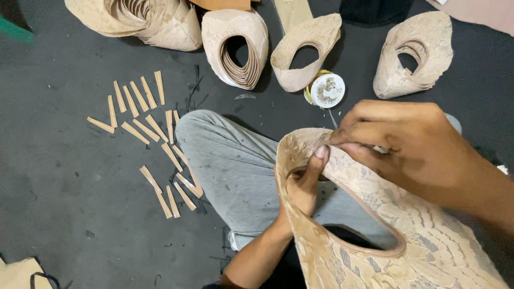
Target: The person sits on the floor and assembles lace shoe uppers. They apply glue from a small container to the upper edges, fold and press the material over, secure folds with wooden clips, and shape the upper over a shoe last, setting finished uppers aside with others on the floor.
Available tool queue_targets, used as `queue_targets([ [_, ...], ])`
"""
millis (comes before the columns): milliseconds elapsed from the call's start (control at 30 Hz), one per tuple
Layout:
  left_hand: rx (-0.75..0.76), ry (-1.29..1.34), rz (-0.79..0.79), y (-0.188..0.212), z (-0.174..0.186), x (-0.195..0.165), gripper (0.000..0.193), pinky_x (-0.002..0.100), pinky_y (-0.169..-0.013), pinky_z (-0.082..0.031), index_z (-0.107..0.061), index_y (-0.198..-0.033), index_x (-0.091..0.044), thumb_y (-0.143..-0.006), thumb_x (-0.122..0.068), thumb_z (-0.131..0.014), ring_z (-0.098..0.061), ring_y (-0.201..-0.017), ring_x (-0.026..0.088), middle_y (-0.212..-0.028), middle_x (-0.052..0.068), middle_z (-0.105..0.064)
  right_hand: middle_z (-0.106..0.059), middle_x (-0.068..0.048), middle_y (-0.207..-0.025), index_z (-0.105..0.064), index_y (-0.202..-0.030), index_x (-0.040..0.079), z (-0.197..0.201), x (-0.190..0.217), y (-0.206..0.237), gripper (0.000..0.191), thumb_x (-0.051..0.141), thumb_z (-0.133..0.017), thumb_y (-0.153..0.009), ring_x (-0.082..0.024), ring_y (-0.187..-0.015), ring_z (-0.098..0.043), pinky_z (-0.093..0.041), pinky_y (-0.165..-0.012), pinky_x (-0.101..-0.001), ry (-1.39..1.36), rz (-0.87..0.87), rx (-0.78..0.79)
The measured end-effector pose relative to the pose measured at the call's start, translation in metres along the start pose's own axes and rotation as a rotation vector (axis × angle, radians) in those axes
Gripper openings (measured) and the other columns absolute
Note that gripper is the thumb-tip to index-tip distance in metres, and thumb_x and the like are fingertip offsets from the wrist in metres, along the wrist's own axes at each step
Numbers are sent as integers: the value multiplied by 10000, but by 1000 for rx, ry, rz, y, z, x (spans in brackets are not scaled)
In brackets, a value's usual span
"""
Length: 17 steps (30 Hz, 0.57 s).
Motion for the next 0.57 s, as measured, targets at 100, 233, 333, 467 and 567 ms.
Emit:
queue_targets([
  [100, -11, -190, 12, 5, 3, -17, 275, 282, -860, -544, -724, -1133, -14, -1012, -247, -644, -687, -954, 121, -1025, 28, -753, -737, -39, -934, -772, -973, 48, 4, 7, -3, 159, 114, -749, -830, -142, -733, -743, -589, -607, -261, 18, 69, -26],
  [233, -13, -274, 36, 3, -1, -29, 295, 273, -851, -542, -734, -1099, -17, -1014, -273, -614, -705, -940, 116, -1001, 38, -768, -743, -80, -908, -773, -928, 22, 7, 13, -6, 165, 75, -772, -772, -179, -723, -747, -593, -591, -284, 65, 110, -75],
  [333, -62, -160, 60, 4, -1, -27, 283, 290, -829, -545, -740, -1083, 8, -1002, -247, -650, -685, -924, 127, -989, 57, -758, -743, -82, -908, -771, -929, 13, 7, 12, -6, 155, 63, -767, -782, -173, -715, -750, -595, -585, -274, 42, 121, -79],
  [467, -129, -174, 65, 4, 6, -19, 269, 293, -805, -553, -744, -1071, 4, -978, -238, -674, -697, -897, 130, -972, 48, -763, -746, -80, -904, -755, -953, 26, 0, 7, -7, 159, 78, -786, -806, -164, -706, -750, -598, -578, -264, 82, 155, -85],
  [567, -152, -173, 64, 1, 7, -15, 275, 295, -802, -557, -749, -1085, 0, -966, -240, -687, -704, -900, 138, -977, 49, -770, -760, -74, -981, -653, -1354, 26, 9, -6, -4, 542, 77, -785, -831, -148, -719, -732, -595, -629, -258, 34, 94, -179],
])
Point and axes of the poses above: each hand's wrist, its own y-axis away from the middle knuckle, its own z-axis out of the back of the hand, x = y × z, the point moved 10 cm from there along -y, towards the middle knuckle
